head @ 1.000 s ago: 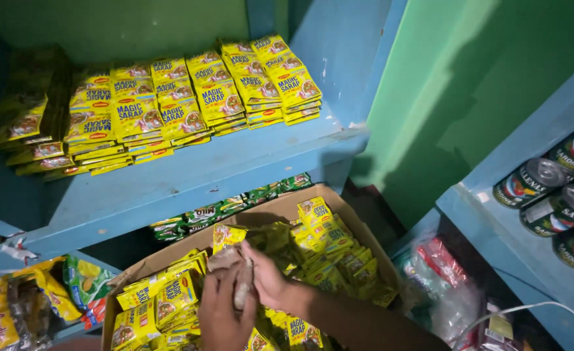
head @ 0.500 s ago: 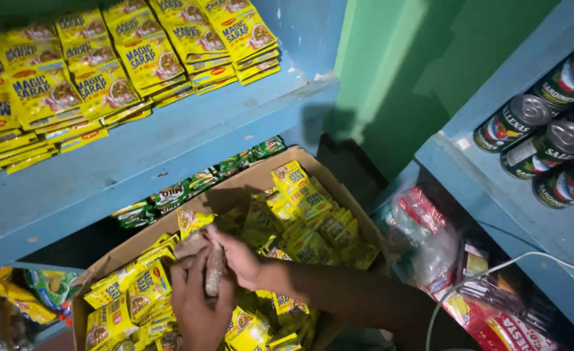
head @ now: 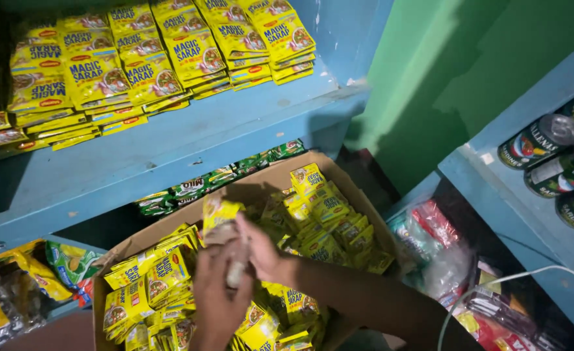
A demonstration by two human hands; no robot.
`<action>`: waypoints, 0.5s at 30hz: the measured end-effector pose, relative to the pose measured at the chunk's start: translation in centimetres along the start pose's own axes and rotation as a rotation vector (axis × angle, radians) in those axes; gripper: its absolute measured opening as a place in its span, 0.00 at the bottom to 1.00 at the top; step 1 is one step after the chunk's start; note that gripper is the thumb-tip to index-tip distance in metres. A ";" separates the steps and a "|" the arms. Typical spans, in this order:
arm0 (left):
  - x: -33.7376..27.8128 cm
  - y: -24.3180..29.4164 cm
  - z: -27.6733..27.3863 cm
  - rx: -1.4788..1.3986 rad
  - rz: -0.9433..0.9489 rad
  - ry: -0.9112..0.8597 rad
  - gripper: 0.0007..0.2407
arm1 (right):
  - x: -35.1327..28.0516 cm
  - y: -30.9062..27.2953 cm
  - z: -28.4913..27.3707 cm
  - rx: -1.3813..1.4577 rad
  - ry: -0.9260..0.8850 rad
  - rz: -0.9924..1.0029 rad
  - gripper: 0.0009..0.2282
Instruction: Organizing and stacking yellow seasoning packets from a cardboard box onto a low shelf.
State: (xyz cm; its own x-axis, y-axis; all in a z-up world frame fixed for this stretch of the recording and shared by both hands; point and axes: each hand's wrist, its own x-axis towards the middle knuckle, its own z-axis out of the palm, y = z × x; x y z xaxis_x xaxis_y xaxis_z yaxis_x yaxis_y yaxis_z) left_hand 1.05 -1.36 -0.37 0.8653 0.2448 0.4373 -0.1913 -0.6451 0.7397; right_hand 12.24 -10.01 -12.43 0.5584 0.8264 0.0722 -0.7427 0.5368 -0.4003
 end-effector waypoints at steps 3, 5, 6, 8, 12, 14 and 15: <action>0.5 -0.5 0.1 0.000 0.051 -0.045 0.22 | 0.0 -1.8 1.1 -0.005 -0.021 -0.060 0.37; 1.1 -1.8 -0.3 0.021 0.037 0.000 0.22 | -0.1 -2.1 4.9 -0.069 0.055 -0.071 0.34; 1.3 -2.5 -0.6 0.039 0.027 0.032 0.22 | -0.3 -2.1 6.7 -0.129 0.137 -0.093 0.31; 1.7 -3.7 -1.6 0.047 -0.015 0.083 0.22 | -0.6 -1.5 7.6 -0.115 0.065 -0.052 0.31; 1.7 -4.3 -2.2 0.047 -0.145 0.177 0.21 | -0.5 0.3 6.4 -0.232 0.023 -0.005 0.31; 1.5 -3.1 -1.7 0.018 -0.184 0.135 0.21 | -0.3 -0.2 6.2 -0.218 0.051 -0.028 0.30; 1.5 -2.6 -1.5 -0.011 -0.221 0.092 0.21 | -0.1 -0.5 6.0 -0.205 0.078 -0.053 0.30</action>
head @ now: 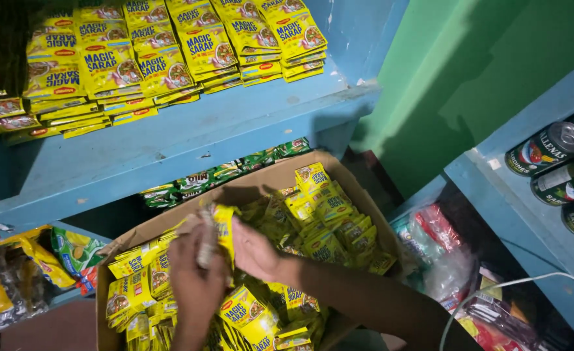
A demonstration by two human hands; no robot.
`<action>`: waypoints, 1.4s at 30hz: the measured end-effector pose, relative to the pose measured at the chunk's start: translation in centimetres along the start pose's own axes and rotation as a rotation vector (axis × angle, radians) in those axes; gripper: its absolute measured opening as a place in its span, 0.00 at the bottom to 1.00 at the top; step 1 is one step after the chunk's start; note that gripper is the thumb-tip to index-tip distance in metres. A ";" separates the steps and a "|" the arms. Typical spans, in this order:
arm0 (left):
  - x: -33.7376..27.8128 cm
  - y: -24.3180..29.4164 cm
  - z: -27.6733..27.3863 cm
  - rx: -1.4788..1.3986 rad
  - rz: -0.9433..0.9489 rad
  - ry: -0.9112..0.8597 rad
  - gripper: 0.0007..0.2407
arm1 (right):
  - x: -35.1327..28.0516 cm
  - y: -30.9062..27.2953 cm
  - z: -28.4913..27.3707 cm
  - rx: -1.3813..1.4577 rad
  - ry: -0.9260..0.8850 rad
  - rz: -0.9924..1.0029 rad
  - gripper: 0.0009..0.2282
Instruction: Organizing and stacking yellow seasoning packets from a cardboard box onto a low shelf.
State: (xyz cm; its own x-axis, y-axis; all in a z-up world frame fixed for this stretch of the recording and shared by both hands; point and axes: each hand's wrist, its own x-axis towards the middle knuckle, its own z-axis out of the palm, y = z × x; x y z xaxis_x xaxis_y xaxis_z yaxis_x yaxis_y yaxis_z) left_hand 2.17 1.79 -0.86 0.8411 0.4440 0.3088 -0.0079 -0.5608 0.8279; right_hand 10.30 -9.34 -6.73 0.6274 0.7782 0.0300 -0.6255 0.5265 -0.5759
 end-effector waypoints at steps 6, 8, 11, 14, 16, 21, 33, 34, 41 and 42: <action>-1.8 2.6 1.6 0.050 0.272 -0.125 0.21 | 0.5 -2.4 -2.5 0.122 0.029 -0.103 0.30; -1.3 2.1 1.1 0.097 0.250 -0.084 0.21 | 0.3 -2.8 -1.2 0.111 -0.032 -0.078 0.31; -0.4 1.0 0.2 0.153 0.209 -0.002 0.21 | 0.3 -2.7 0.4 0.126 -0.048 -0.035 0.31; -0.1 0.4 -0.4 0.157 0.179 0.072 0.21 | 0.0 -2.7 1.9 0.164 -0.017 0.017 0.32; -0.4 0.8 -0.4 0.157 0.176 0.111 0.20 | -0.1 -2.9 2.3 0.176 -0.043 0.049 0.32; -2.0 3.1 0.5 0.137 0.290 -0.087 0.21 | -0.3 -2.8 -3.4 0.136 -0.122 0.009 0.38; -0.5 1.8 -1.0 0.209 0.105 0.054 0.20 | -0.5 -4.6 3.1 0.109 0.018 0.049 0.36; -0.9 2.1 -0.6 0.209 0.105 0.057 0.20 | -0.5 -4.7 2.6 0.108 0.016 0.049 0.36; -1.7 3.0 0.1 0.204 0.307 -0.056 0.21 | -0.3 -4.6 -0.8 0.090 -0.016 -0.002 0.36; -1.5 3.0 -0.2 0.168 0.228 -0.039 0.20 | -0.3 -4.8 0.1 0.071 -0.109 -0.017 0.36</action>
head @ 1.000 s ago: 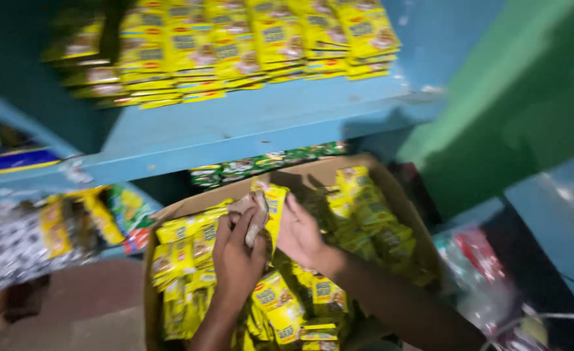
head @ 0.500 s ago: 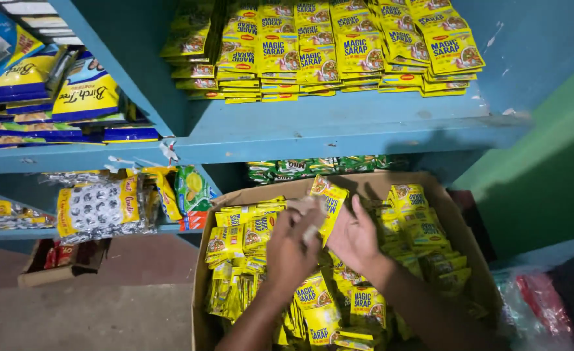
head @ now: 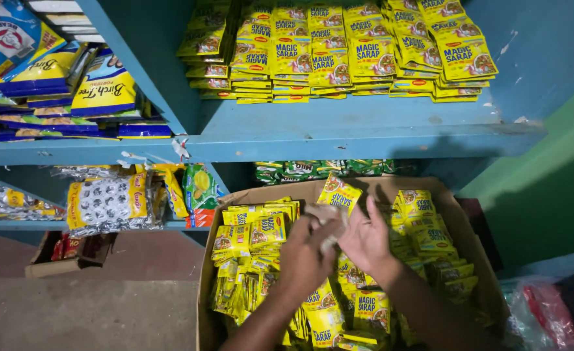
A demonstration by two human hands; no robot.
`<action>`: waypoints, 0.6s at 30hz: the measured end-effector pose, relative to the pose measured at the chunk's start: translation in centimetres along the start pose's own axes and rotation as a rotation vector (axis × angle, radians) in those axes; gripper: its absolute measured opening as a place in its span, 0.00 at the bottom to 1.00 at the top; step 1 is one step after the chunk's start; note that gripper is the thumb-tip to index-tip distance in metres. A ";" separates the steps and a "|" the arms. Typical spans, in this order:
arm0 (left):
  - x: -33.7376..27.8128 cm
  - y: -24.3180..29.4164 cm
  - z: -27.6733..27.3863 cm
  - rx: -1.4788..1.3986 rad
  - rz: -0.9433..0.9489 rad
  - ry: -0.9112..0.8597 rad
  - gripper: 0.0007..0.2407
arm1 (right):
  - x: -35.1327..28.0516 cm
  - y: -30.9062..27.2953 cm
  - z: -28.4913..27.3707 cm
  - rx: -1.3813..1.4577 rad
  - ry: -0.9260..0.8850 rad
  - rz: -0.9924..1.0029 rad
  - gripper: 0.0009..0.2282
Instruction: Organizing and stacking yellow seasoning packets from a cardboard box onto a low shelf.
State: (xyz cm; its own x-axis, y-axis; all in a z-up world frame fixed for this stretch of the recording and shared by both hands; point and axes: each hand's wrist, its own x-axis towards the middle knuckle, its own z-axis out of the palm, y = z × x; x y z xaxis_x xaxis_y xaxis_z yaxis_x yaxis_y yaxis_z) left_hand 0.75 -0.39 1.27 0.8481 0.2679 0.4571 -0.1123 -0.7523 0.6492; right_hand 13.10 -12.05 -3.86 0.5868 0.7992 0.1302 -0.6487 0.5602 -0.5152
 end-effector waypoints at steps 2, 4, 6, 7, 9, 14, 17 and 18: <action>0.5 -1.2 -0.3 0.013 -0.046 0.044 0.20 | 0.0 0.0 1.2 0.008 0.074 0.027 0.37; 0.9 -2.0 -0.5 0.025 -0.089 0.091 0.20 | 0.1 0.0 1.9 0.013 0.146 0.053 0.38; 0.9 -2.5 -0.6 0.082 -0.063 0.129 0.21 | 0.2 0.1 2.1 0.000 0.115 0.053 0.38; 0.7 -2.2 -0.5 0.083 -0.063 0.132 0.21 | 0.1 0.2 1.8 -0.002 0.112 0.055 0.38; 0.4 -1.5 -0.1 0.068 -0.084 0.065 0.21 | 0.0 0.4 1.3 -0.017 0.155 0.027 0.38; -0.7 0.8 0.3 0.038 0.080 -0.035 0.21 | -0.4 0.7 -2.3 0.006 0.031 0.002 0.37; -0.1 0.4 0.1 0.020 0.106 -0.002 0.20 | -0.2 0.1 -0.6 -0.007 0.051 0.011 0.36; 0.1 0.0 0.0 0.011 0.083 0.043 0.19 | -0.1 -0.4 1.0 -0.079 0.071 0.040 0.37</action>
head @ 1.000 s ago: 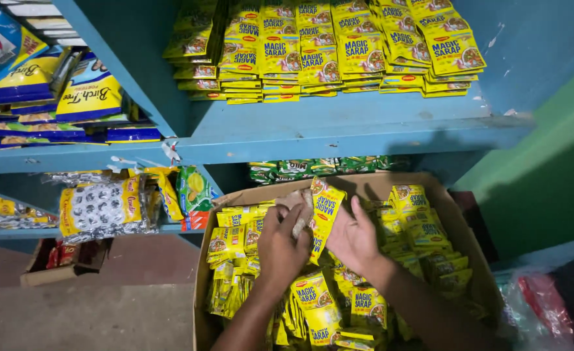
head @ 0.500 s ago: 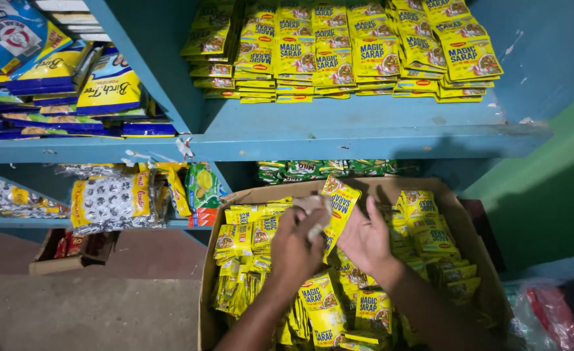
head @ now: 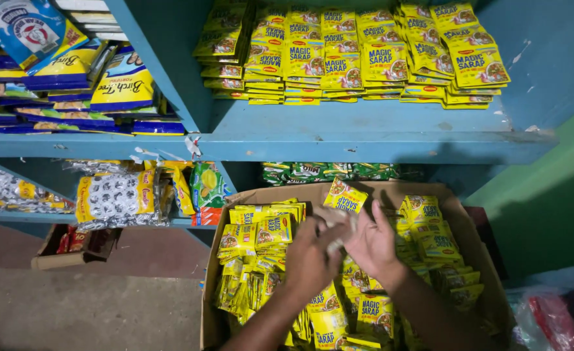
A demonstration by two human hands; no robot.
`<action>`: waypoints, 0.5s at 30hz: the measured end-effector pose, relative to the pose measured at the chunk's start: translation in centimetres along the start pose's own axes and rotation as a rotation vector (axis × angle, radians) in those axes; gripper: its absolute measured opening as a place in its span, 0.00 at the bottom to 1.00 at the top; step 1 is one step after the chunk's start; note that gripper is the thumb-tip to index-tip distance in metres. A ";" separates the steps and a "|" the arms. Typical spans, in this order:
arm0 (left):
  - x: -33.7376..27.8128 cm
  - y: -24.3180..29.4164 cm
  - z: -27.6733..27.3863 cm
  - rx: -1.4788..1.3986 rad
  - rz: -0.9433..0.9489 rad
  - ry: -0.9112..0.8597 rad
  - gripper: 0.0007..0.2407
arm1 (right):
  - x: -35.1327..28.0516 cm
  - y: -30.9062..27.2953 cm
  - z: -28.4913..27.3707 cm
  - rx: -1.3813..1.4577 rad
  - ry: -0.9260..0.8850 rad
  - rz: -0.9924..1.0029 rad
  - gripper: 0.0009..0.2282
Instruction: Organizing and stacking yellow seasoning packets from a cardboard box onto a low shelf.
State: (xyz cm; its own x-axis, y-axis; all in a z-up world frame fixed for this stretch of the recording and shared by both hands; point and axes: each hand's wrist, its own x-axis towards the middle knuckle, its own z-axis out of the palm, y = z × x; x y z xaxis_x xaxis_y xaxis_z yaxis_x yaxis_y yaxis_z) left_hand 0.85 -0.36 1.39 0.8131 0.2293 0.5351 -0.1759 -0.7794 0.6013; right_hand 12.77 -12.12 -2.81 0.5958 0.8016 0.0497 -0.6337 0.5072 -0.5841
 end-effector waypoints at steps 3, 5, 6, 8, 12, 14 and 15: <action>1.0 -1.3 -0.8 -0.120 -0.281 0.054 0.16 | 0.1 -0.3 1.0 -0.012 0.012 -0.019 0.37; 1.4 -3.0 -0.9 -0.247 -0.366 0.141 0.18 | -0.1 -0.6 0.2 0.026 -0.031 0.021 0.37; 1.6 -3.9 -1.0 -0.377 -0.447 0.221 0.21 | -0.2 -0.7 -0.1 0.065 -0.068 0.057 0.38; 1.3 -6.7 -0.2 -0.417 -0.393 0.268 0.19 | -0.7 -1.7 1.5 0.035 -0.137 0.094 0.41; 0.6 -9.0 0.6 -0.705 -0.541 -0.020 0.17 | -1.7 -2.2 0.2 0.175 -0.239 0.183 0.46; 0.8 -8.5 0.3 -0.758 -0.606 -0.164 0.19 | -1.7 -3.3 2.5 0.183 -0.284 0.149 0.48; 0.9 -8.3 0.2 -0.810 -0.669 -0.317 0.20 | -1.8 -3.9 3.6 0.192 -0.325 0.109 0.50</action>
State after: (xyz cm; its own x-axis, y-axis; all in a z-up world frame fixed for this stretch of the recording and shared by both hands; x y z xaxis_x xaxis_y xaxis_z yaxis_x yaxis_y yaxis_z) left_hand 3.12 6.20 -3.19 0.9654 0.2120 -0.1519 0.1361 0.0873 0.9868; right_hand 12.41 -14.42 2.34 0.3520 0.8971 0.2671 -0.7839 0.4385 -0.4395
